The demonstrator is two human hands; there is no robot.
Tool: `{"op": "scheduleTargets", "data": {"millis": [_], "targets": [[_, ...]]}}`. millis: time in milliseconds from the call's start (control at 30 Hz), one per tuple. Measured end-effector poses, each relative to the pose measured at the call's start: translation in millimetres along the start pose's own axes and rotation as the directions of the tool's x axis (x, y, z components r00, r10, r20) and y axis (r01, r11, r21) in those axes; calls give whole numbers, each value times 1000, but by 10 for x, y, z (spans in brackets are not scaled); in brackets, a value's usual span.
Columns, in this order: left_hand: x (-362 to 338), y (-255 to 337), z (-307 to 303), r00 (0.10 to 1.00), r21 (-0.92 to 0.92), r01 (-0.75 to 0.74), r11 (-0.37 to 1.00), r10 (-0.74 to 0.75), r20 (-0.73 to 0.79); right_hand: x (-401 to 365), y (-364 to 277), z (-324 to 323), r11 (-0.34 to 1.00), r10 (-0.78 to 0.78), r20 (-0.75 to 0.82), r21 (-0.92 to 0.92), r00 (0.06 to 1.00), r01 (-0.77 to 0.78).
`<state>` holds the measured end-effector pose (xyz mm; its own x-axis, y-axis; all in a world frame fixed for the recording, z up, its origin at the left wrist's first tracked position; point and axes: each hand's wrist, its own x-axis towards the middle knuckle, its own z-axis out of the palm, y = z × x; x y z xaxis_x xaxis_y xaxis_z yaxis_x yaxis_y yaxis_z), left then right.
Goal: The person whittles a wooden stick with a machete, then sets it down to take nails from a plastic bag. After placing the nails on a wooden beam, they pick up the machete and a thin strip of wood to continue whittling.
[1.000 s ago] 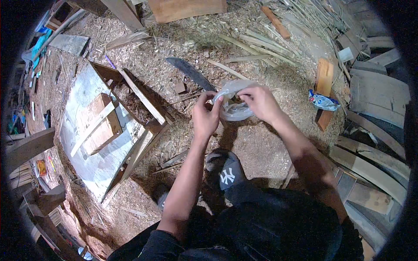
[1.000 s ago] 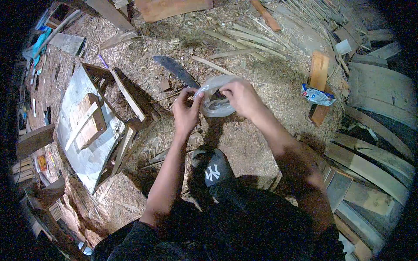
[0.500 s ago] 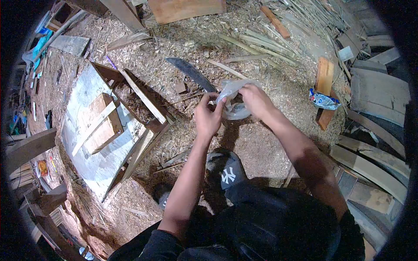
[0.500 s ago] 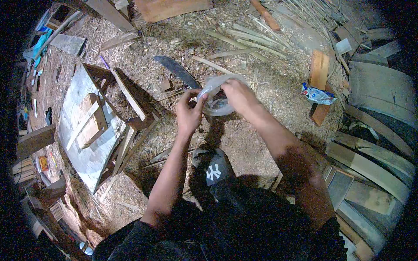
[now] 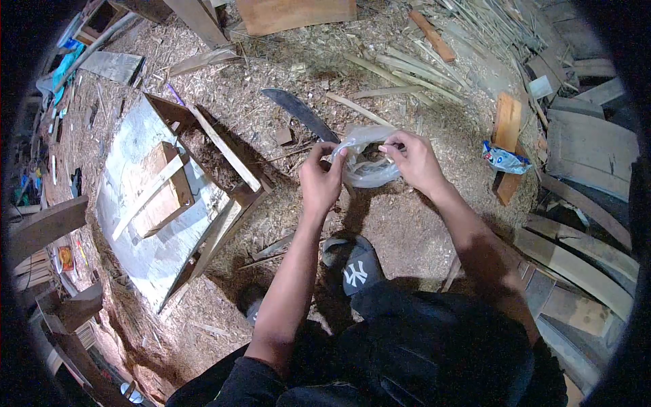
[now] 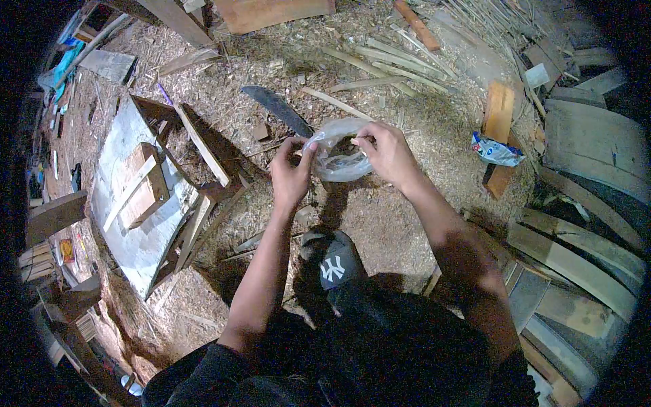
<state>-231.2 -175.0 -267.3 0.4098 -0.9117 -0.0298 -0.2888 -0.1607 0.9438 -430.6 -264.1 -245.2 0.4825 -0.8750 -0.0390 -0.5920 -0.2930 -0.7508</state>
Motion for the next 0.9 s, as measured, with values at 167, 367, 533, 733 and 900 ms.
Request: {"op": "scheduleTargets", "data": {"millis": [167, 367, 533, 733, 900], "targets": [[-7, 82, -60, 993, -17, 116, 993, -116, 9, 12, -127, -42, 977, 174, -56, 135, 983, -165], [10, 98, -68, 984, 0, 174, 985, -174, 25, 65, -42, -200, 953, 273, -58, 154, 960, -262], [18, 60, -55, 986, -16, 167, 986, -167, 22, -23, -129, -141, 995, 56, 61, 83, 997, -61], [13, 66, -57, 983, 22, 184, 983, -184, 23, 7, -163, -151, 990, 125, 42, 58, 991, -127], [19, 11, -9, 989, -17, 121, 992, -122, -82, 48, -37, -201, 988, 148, -166, -20, 975, -154]]}}
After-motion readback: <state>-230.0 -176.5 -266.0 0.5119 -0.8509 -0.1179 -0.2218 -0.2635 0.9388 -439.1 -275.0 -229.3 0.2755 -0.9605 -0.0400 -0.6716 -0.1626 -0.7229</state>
